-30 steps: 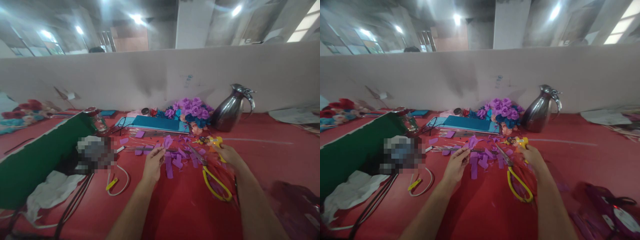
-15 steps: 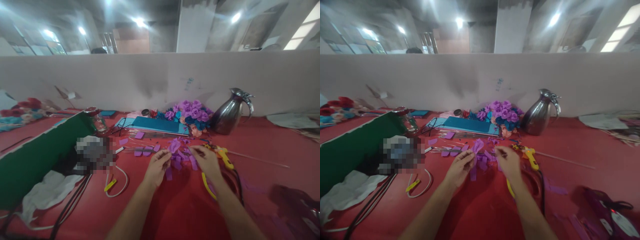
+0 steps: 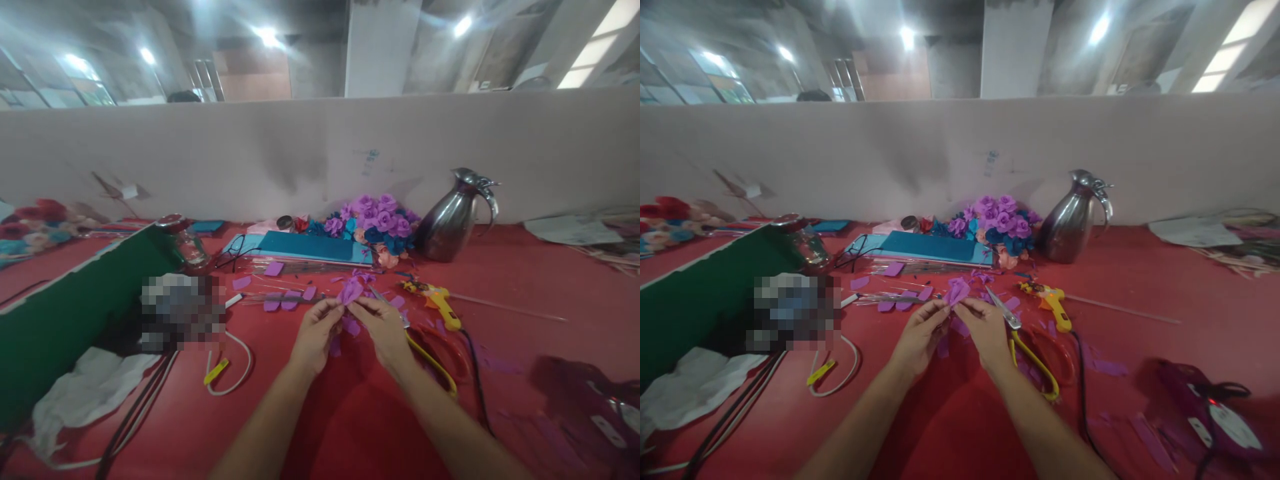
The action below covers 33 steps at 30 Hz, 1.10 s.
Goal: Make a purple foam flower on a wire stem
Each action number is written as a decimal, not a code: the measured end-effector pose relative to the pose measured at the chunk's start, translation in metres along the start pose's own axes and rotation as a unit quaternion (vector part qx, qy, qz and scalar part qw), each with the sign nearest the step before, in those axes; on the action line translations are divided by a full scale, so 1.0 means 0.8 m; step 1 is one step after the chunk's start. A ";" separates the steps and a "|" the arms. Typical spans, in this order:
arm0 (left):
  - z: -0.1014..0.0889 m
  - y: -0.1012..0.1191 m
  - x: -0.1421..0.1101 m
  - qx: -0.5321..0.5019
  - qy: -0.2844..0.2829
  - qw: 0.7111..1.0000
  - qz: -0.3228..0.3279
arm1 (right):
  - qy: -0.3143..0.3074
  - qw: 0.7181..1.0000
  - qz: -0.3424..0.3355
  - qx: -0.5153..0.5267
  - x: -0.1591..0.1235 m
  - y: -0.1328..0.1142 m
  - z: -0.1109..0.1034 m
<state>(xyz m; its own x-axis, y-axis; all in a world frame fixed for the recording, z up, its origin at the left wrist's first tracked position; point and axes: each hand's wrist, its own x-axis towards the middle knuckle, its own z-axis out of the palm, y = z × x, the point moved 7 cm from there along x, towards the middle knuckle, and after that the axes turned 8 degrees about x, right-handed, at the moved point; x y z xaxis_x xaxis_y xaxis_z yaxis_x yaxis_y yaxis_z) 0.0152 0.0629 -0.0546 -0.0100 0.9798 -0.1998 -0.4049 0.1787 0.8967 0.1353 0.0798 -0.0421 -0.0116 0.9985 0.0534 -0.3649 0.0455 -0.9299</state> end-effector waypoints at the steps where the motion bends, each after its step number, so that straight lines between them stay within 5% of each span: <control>1: 0.000 0.000 0.000 0.007 0.005 1.000 0.006 | 0.005 1.000 0.001 0.000 0.000 0.000 0.000; 12: 0.007 0.006 -0.002 0.114 0.016 0.988 0.102 | 0.060 0.997 -0.008 0.046 0.001 0.006 -0.006; 22: -0.001 0.000 0.001 0.064 0.051 0.994 0.069 | 0.082 0.979 0.006 0.186 0.000 -0.007 -0.023; 28: 0.003 -0.001 0.001 0.047 0.021 0.997 0.050 | 0.050 0.992 0.074 0.086 -0.005 0.009 -0.012; 33: 0.005 -0.005 0.001 0.060 0.007 0.997 0.051 | 0.030 0.998 0.017 0.043 -0.005 -0.002 -0.004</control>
<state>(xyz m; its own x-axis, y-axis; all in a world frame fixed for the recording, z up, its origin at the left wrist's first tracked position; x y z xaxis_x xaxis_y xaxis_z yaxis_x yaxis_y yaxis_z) 0.0205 0.0633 -0.0566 -0.0593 0.9920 -0.1111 -0.2898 0.0894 0.9529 0.1389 0.0763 -0.0420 0.0303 0.9995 -0.0023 -0.4443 0.0114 -0.8958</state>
